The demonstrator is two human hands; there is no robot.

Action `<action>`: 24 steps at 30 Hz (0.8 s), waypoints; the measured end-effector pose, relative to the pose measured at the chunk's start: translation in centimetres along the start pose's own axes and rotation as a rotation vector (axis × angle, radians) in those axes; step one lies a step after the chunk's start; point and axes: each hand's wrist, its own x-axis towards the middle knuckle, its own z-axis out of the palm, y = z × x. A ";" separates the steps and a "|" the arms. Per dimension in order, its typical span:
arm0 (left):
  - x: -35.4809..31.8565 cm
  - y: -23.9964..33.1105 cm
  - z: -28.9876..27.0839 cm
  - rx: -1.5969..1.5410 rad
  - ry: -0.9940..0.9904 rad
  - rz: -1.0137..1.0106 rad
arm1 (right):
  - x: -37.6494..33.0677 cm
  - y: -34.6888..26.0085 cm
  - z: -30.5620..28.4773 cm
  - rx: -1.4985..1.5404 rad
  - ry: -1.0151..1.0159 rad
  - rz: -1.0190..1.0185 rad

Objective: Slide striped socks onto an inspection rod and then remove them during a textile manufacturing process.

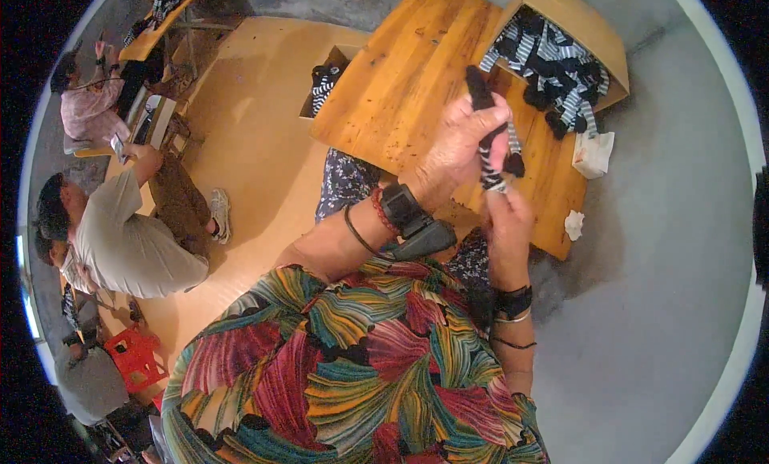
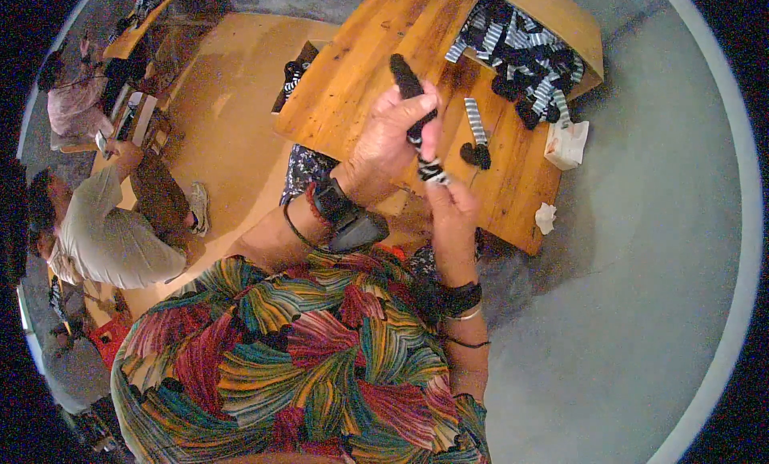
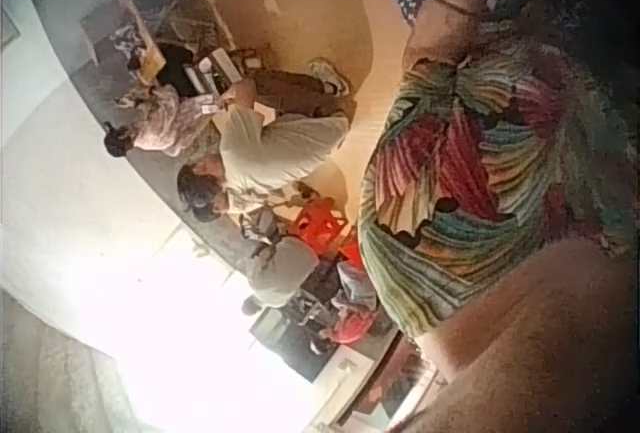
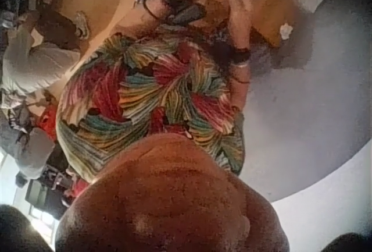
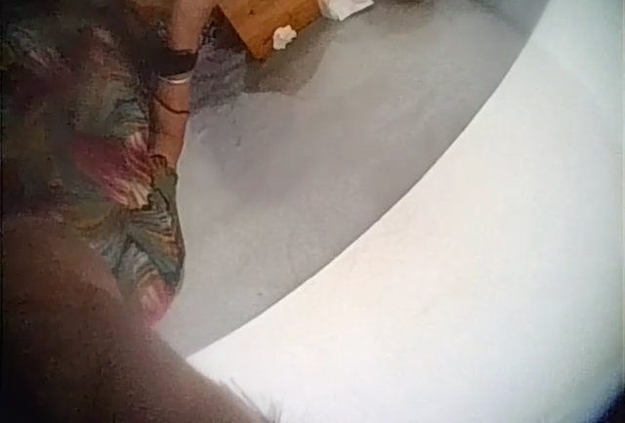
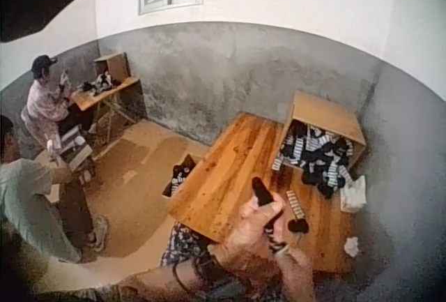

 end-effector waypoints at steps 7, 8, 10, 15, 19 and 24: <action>-1.0 1.3 -0.2 -0.027 -0.031 -0.095 | -1.1 -0.1 -0.1 0.506 -0.310 0.357; -0.6 1.4 -0.7 -0.101 -0.068 -0.064 | -0.9 -0.3 -0.4 0.425 -0.295 0.328; -0.1 1.8 -1.1 -0.136 -0.083 -0.034 | -0.6 -0.2 -0.6 0.394 -0.276 0.319; 0.9 1.7 -0.2 -0.178 0.071 0.120 | -0.7 -0.9 -0.6 0.291 -0.185 0.272; 0.7 2.2 -1.0 -0.106 0.059 0.078 | -0.3 1.0 -1.6 -0.081 -0.067 0.033; 0.8 2.5 -1.2 0.044 0.137 -0.027 | -0.2 0.2 -2.5 -0.430 0.010 -0.261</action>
